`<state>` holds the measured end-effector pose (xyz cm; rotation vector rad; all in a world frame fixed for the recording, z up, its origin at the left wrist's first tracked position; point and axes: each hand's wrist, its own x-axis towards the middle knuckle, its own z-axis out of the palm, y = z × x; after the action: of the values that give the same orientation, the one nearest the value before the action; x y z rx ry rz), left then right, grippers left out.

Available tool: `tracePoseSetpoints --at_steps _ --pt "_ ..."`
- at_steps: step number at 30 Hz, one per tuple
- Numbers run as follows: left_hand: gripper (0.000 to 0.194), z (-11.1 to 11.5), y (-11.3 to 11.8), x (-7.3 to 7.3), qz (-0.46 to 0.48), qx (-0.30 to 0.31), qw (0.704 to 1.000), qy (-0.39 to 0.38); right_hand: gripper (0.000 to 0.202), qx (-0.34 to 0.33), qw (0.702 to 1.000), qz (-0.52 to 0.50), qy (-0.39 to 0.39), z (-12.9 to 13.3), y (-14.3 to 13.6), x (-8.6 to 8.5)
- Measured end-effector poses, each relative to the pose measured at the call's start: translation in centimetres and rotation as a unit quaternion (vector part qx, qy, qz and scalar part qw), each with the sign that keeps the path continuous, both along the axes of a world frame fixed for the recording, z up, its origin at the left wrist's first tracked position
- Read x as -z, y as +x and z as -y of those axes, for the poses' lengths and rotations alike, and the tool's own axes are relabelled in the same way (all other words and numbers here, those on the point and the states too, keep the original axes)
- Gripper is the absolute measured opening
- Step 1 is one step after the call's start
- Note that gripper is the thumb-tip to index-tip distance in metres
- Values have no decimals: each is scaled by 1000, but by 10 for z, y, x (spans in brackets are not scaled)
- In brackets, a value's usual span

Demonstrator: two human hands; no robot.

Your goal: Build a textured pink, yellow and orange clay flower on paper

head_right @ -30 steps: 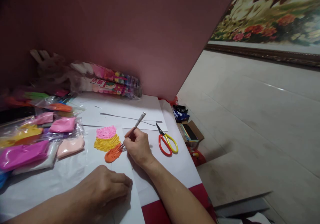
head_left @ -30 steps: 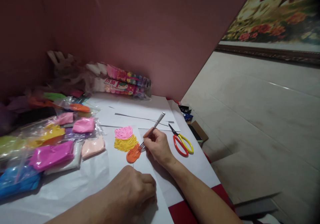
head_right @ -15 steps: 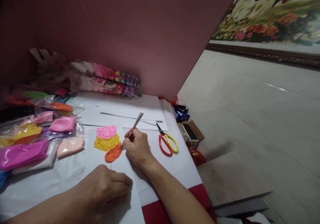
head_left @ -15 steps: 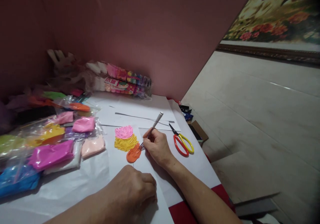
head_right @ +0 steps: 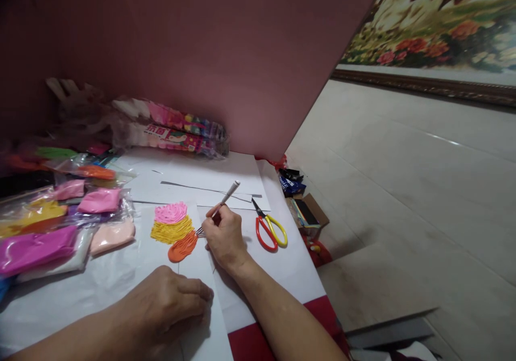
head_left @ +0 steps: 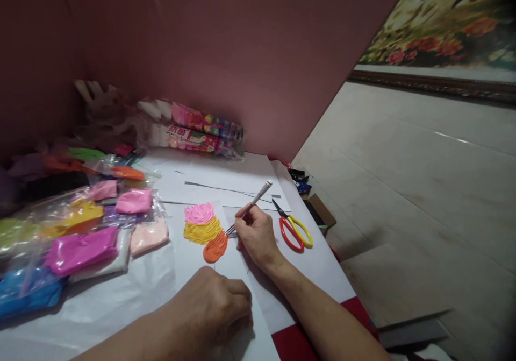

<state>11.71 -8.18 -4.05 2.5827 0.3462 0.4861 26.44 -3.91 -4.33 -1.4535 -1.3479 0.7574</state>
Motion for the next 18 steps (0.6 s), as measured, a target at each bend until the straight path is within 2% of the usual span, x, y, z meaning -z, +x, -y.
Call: tracePoseSetpoints --at_steps 3,7,9,10,12,15,16,18 --pt "18 0 1 3 7 -1 1000 10 6 -6 999 -39 16 1 0 2" --pt "17 3 1 3 30 1 999 39 5 -80 995 -29 44 5 -2 4" --pt "19 3 -2 1 76 -12 995 64 6 -115 992 -22 53 8 -4 3" --pt "22 3 -4 -2 112 -39 990 77 7 -128 990 -20 62 9 -4 2" --pt "22 -1 -9 -7 198 -130 967 92 11 -143 985 -10 93 12 -3 -1" --pt "4 -14 -15 -14 282 -274 918 50 27 -183 969 41 163 17 -2 -6" --pt "6 -19 -16 -16 284 -298 911 19 36 -203 959 67 188 19 -2 -7" --pt "13 -27 -17 -18 257 -284 923 -42 56 -233 937 117 231 24 -4 -9"
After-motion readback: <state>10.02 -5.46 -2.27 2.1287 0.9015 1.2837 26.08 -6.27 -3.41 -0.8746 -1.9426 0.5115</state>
